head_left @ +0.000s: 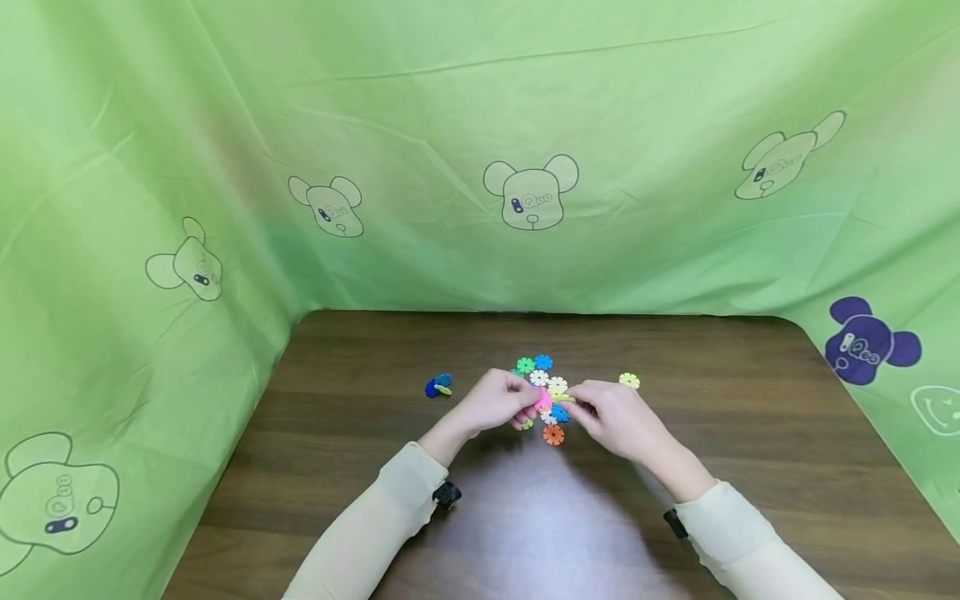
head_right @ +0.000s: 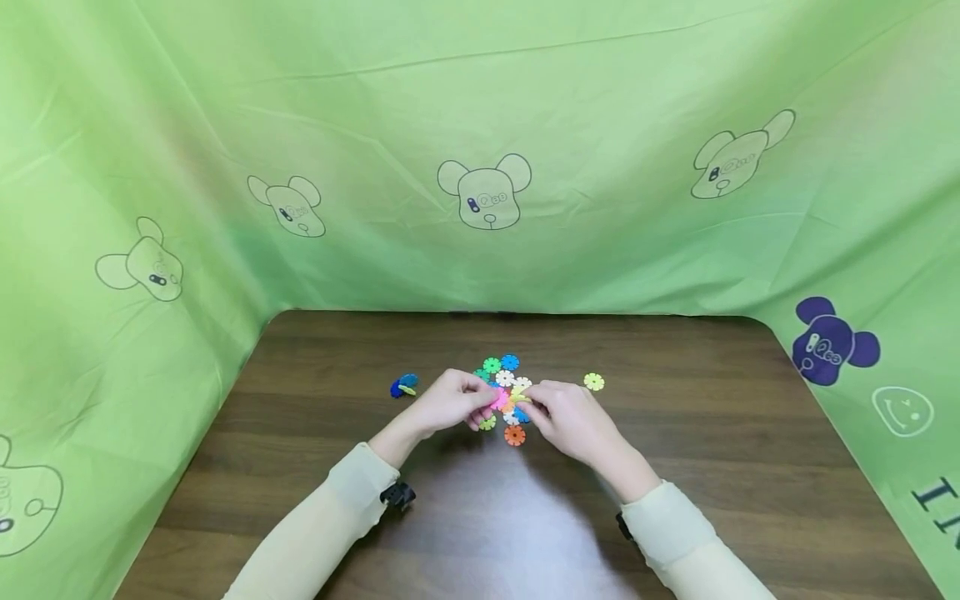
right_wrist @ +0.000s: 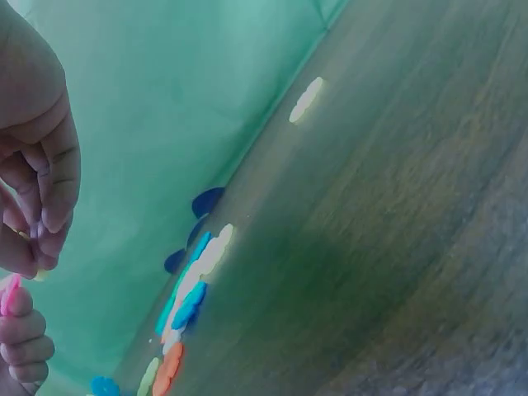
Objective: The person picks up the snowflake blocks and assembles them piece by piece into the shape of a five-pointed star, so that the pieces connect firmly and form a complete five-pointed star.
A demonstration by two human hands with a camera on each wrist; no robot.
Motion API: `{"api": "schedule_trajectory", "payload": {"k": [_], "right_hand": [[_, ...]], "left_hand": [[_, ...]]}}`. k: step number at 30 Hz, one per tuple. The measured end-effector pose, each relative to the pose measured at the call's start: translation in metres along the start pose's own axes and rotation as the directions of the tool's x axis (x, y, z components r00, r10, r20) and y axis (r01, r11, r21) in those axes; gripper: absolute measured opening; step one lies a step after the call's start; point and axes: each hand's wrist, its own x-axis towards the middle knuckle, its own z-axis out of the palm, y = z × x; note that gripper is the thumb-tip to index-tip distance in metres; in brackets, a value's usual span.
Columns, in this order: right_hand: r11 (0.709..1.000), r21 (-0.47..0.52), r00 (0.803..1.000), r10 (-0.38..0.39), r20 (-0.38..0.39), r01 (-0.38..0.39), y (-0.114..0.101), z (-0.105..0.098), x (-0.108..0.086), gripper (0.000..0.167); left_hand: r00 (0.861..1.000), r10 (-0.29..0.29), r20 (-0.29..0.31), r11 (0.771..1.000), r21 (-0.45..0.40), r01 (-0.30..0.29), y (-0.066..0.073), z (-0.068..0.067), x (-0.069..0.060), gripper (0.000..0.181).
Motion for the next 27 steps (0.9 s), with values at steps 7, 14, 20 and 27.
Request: {"api": "schedule_trajectory", "payload": {"k": [7,14,20,27], "right_hand": [[0.997,-0.008,0.996,-0.073,-0.052,0.072,0.0,0.003,-0.001,0.014],[0.992,-0.045,0.991,-0.121,-0.056,0.118,0.0,0.004,-0.002,0.015],[0.988,-0.066,0.988,-0.143,-0.055,0.14,-0.002,0.004,-0.003,0.016],[0.976,-0.103,0.981,-0.192,-0.006,0.19,-0.006,0.003,-0.001,0.017]], "left_hand": [[1.0,0.004,0.0,1.0,0.0,-0.004,0.001,0.007,-0.002,0.03],[0.998,0.007,-0.057,1.0,0.016,-0.006,0.0,0.011,-0.003,0.028],[0.999,-0.001,-0.054,0.999,0.041,0.003,0.002,0.013,-0.004,0.027],[0.998,-0.007,-0.058,0.996,0.087,0.012,0.001,0.016,-0.007,0.029]]}}
